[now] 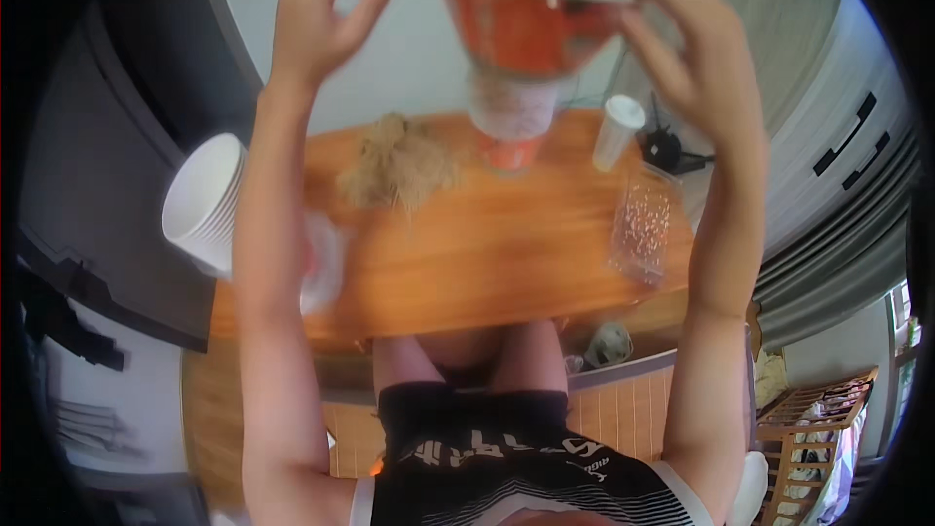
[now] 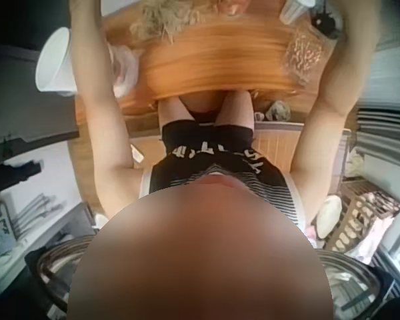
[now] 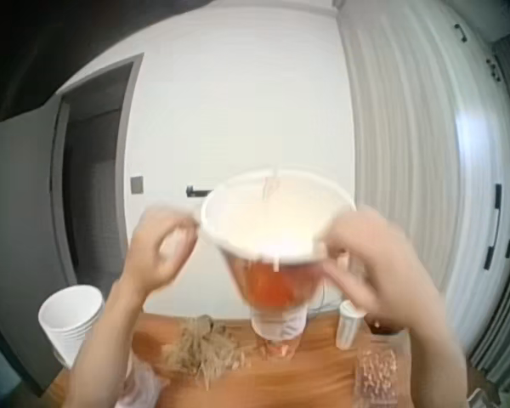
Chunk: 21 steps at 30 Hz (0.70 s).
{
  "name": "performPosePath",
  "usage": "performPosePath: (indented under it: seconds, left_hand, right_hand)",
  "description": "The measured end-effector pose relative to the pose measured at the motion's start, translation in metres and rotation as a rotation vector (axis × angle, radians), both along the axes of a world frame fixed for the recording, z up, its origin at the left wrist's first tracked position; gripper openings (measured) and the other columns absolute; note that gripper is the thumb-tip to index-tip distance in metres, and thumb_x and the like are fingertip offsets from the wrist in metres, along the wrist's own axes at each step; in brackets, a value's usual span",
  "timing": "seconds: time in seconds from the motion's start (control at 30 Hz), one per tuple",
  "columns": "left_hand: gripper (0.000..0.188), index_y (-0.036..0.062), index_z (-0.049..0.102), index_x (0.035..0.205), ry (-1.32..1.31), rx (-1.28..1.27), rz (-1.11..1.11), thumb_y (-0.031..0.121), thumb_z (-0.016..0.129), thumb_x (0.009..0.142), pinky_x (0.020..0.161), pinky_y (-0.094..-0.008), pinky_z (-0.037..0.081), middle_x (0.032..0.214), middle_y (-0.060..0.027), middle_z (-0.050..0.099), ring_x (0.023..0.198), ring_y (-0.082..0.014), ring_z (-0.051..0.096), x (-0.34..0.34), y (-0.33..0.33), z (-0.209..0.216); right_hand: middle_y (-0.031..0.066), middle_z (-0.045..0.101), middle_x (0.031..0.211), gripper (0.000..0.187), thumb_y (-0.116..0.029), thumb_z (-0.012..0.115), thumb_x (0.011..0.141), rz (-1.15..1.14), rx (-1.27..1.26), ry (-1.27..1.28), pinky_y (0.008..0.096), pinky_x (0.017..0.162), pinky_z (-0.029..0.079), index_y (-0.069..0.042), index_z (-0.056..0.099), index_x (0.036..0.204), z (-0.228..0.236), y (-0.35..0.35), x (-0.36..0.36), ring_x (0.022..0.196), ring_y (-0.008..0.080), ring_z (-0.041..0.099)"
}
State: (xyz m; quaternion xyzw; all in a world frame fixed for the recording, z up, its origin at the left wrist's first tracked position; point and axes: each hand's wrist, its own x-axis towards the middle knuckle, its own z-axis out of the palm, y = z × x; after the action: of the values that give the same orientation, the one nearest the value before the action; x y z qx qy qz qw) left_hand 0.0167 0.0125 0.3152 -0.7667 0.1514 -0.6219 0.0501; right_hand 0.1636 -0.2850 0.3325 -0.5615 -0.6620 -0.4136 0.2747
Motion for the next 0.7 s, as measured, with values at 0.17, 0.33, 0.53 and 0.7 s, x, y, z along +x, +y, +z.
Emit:
performPosePath:
  seconds: [0.17, 0.33, 0.53, 0.7]
  left_hand:
    - [0.023, 0.0004, 0.065, 0.086, 0.011, -0.143, 0.057, 0.023, 0.063, 0.093, 0.071, -0.0424, 0.049, 0.085, -0.0177, 0.066, 0.084, -0.0339, 0.063, 0.097, 0.049, 0.077]
    - [0.024, 0.0057, 0.069, 0.092, 0.165, -0.228, 0.153, 0.029, 0.063, 0.092, 0.077, -0.0421, 0.050, 0.092, -0.0108, 0.072, 0.086, -0.0316, 0.067, 0.156, 0.089, 0.061]
    - [0.024, 0.0039, 0.069, 0.093, 0.199, -0.122, 0.141, 0.026, 0.058, 0.096, 0.077, -0.0408, 0.051, 0.093, -0.0105, 0.072, 0.088, -0.0302, 0.066, 0.183, 0.100, 0.005]
    - [0.023, 0.0035, 0.069, 0.091, 0.283, -0.308, 0.083, 0.025, 0.060, 0.093, 0.076, -0.0416, 0.052, 0.093, -0.0114, 0.072, 0.086, -0.0311, 0.066, 0.179, 0.093, -0.032]
  right_hand:
    - [0.0180, 0.064, 0.091, 0.021, -0.020, 0.063, 0.093, -0.088, -0.061, -0.009, 0.0430, 0.082, 0.047, 0.001, 0.062, 0.097, 0.083, 0.064, 0.072, 0.089, 0.0353, 0.060]
    - [0.0175, 0.065, 0.096, 0.026, -0.024, 0.065, 0.094, -0.141, -0.084, 0.035, 0.0401, 0.080, 0.049, 0.000, 0.063, 0.104, 0.064, 0.102, 0.138, 0.087, 0.0335, 0.061]
    - [0.0169, 0.062, 0.087, 0.031, -0.030, 0.061, 0.097, -0.086, -0.042, 0.053, 0.0395, 0.077, 0.047, 0.001, 0.061, 0.100, 0.024, 0.116, 0.163, 0.081, 0.0304, 0.058]
    - [0.0176, 0.066, 0.089, 0.044, -0.039, 0.044, 0.099, -0.127, -0.422, 0.362, 0.0424, 0.080, 0.048, 0.000, 0.062, 0.093, -0.009, 0.121, 0.165, 0.085, 0.0324, 0.062]
